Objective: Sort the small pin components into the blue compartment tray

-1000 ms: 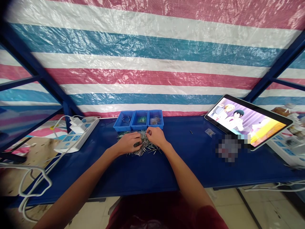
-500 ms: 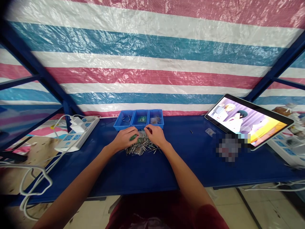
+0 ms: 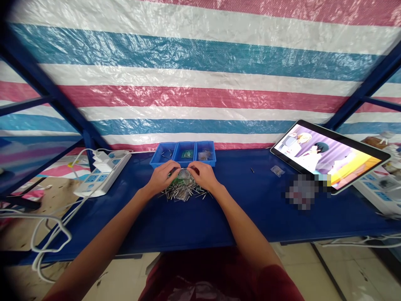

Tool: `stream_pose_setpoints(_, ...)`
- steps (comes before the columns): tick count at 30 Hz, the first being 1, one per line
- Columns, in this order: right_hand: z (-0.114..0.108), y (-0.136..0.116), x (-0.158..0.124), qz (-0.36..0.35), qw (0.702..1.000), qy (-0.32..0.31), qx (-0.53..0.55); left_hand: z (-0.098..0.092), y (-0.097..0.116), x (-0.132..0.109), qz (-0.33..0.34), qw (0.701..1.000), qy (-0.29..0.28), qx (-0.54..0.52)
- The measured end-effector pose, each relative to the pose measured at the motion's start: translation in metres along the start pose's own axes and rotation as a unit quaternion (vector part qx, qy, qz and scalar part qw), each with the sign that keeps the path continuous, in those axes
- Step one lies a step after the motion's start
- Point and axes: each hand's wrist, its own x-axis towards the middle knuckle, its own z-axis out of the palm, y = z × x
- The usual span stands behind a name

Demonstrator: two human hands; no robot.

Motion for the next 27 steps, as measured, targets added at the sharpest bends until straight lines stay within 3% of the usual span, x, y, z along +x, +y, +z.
stream_pose_setpoints(11, 0.002, -0.002, -0.002, 0.006, 1.0, 0.029, -0.005, 0.004, 0.0, -0.002, -0.039, 0.998, 0.036, -0.039)
stream_pose_setpoints(20, 0.005, -0.006, -0.002, 0.027, 0.999, 0.023, 0.008, 0.009, 0.002, 0.001, -0.164, 0.956, 0.095, -0.226)
stream_pose_setpoints(27, 0.007, -0.007, -0.003, 0.035, 0.997, 0.062, 0.042, 0.01, 0.003, 0.001, -0.184, 0.951, 0.116, -0.219)
